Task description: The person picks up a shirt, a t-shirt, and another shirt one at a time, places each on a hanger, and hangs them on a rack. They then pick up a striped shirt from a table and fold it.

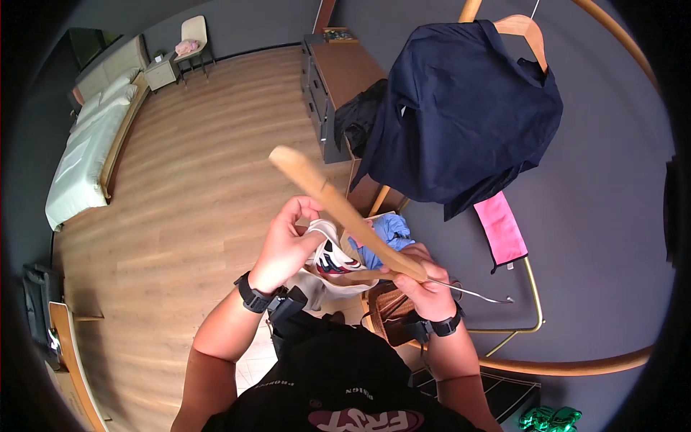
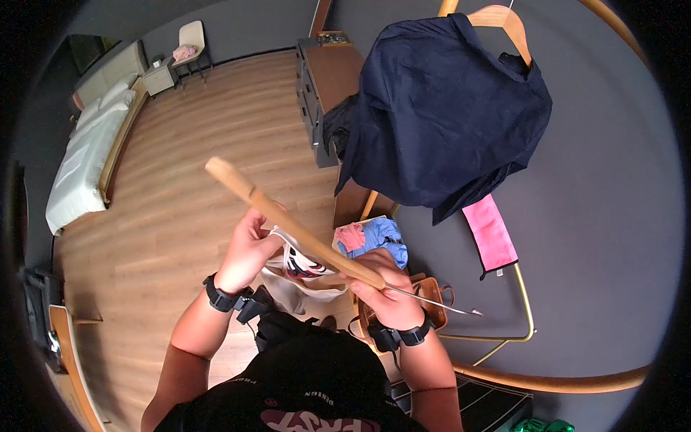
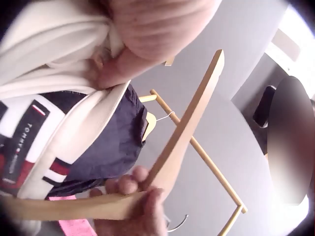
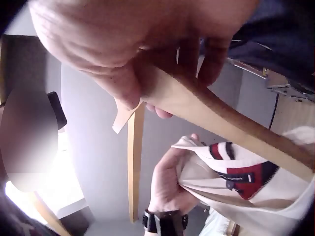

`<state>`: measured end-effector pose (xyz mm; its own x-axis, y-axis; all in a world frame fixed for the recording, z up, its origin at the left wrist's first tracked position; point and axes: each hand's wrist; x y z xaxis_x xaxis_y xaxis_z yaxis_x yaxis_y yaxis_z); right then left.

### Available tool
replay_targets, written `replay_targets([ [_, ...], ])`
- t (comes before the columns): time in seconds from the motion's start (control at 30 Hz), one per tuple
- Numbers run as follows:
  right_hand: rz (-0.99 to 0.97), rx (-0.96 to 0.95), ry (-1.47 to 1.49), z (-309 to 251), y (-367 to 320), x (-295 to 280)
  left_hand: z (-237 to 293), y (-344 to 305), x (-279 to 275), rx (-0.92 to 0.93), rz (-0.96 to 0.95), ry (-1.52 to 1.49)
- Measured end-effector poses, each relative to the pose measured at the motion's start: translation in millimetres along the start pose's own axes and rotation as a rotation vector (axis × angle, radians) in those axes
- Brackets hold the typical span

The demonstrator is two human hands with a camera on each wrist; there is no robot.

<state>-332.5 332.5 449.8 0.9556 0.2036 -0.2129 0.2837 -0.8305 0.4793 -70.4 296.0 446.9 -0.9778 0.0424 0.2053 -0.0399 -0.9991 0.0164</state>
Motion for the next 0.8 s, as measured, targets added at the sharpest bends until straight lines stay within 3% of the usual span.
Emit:
replay_targets([
  [0.1, -0.077, -0.009, -0.062, 11.8, -1.0, 3.9, 11.1, -2.8, 0.2, -0.009, 0.035, -0.036],
  [0.17, -0.049, 0.105, 0.1, 24.1, -7.2, 10.4, 13.5, -2.2, -5.2, 0.023, -0.018, -0.034],
  [0.23, -0.105, 0.107, 0.072, 46.7, -16.8, 8.4, 7.9, 2.1, -7.6, 0.036, -0.018, -0.075],
  [0.4, -0.136, 0.318, 0.134, 48.1, -24.2, 16.3, 12.2, 2.2, -9.7, -0.177, -0.145, -0.376],
  [0.53, -0.07, 0.419, 0.191, 47.7, -33.3, 19.9, 8.7, 4.8, -14.9, -0.194, -0.155, -0.377],
  [0.6, -0.038, 0.492, 0.425, 54.3, -39.4, 15.3, 5.8, 4.5, -20.0, -0.175, -0.172, -0.432],
  [0.7, -0.009, 0.356, 0.173, 55.6, -42.0, 5.3, 1.2, 5.8, -33.4, -0.197, -0.13, -0.41],
  [0.8, 0.018, 0.366, 0.166, 58.7, -42.1, -1.6, 1.3, 6.4, -45.8, -0.222, -0.101, -0.394],
])
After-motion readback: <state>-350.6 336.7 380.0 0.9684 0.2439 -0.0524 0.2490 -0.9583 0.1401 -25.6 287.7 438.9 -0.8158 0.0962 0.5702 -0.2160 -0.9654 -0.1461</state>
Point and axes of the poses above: each hand's wrist, its own y-axis towards the middle knuckle, its own x-axis out of the palm, z = x × y, and after that the axes turned 5 degrees about z, right-handed
